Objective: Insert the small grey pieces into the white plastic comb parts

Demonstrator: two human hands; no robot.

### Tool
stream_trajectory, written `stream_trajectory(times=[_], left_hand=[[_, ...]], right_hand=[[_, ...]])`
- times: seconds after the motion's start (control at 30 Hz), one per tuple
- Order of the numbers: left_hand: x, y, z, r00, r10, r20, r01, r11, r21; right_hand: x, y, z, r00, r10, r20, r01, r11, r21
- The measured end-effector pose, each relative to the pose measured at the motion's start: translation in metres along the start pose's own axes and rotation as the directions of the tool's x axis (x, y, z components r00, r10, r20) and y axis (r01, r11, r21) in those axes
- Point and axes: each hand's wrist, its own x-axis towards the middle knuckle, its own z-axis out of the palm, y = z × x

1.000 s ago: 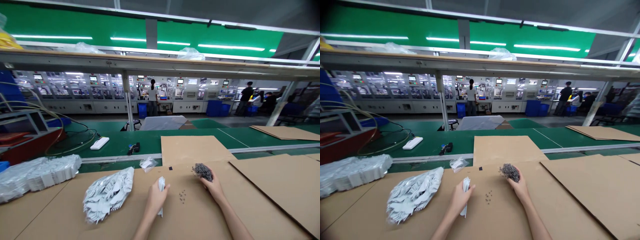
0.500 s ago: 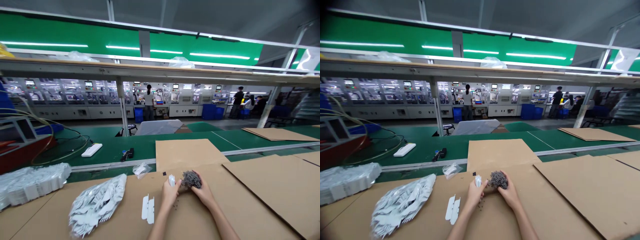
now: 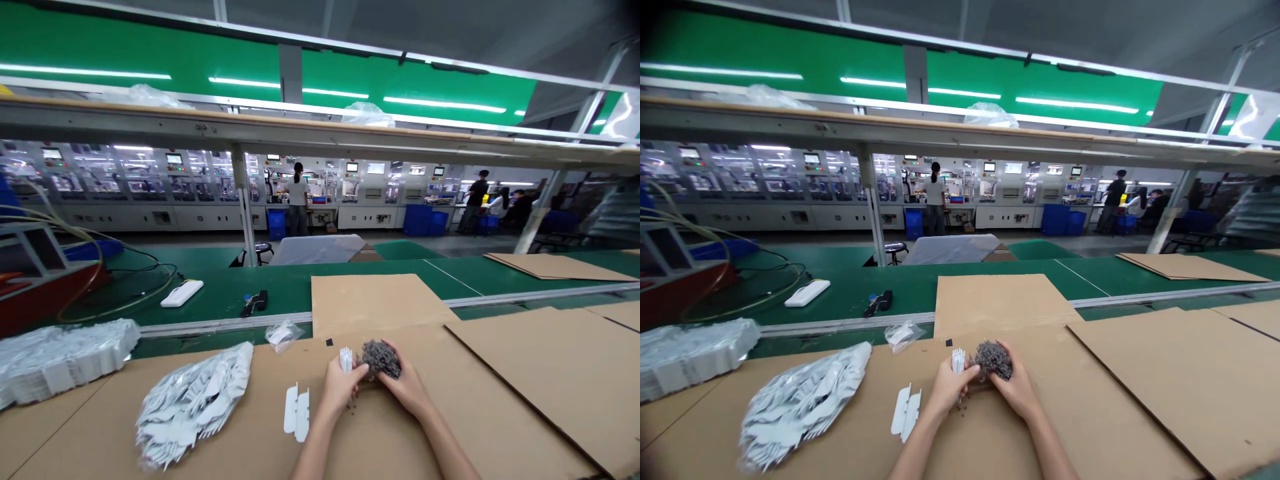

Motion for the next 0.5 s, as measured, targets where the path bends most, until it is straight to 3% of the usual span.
stream_trajectory(times=[0.37,0.5], left_hand=[[0.0014,-0.0087,0.0000,0.998,0.013,-0.064,-0.007,0.996,0.086],[-0.0005,-0.0064,0.0001,1.000,-0.017,0.017,0.016,0.998,0.061]], right_hand=[[0.0003,-0.0059,0.0024,0.999,0.009,-0.037,-0.006,0.997,0.080],[0.0006,-0.0097,0.0037,0.999,0.027,-0.046,-0.021,0.992,0.121]])
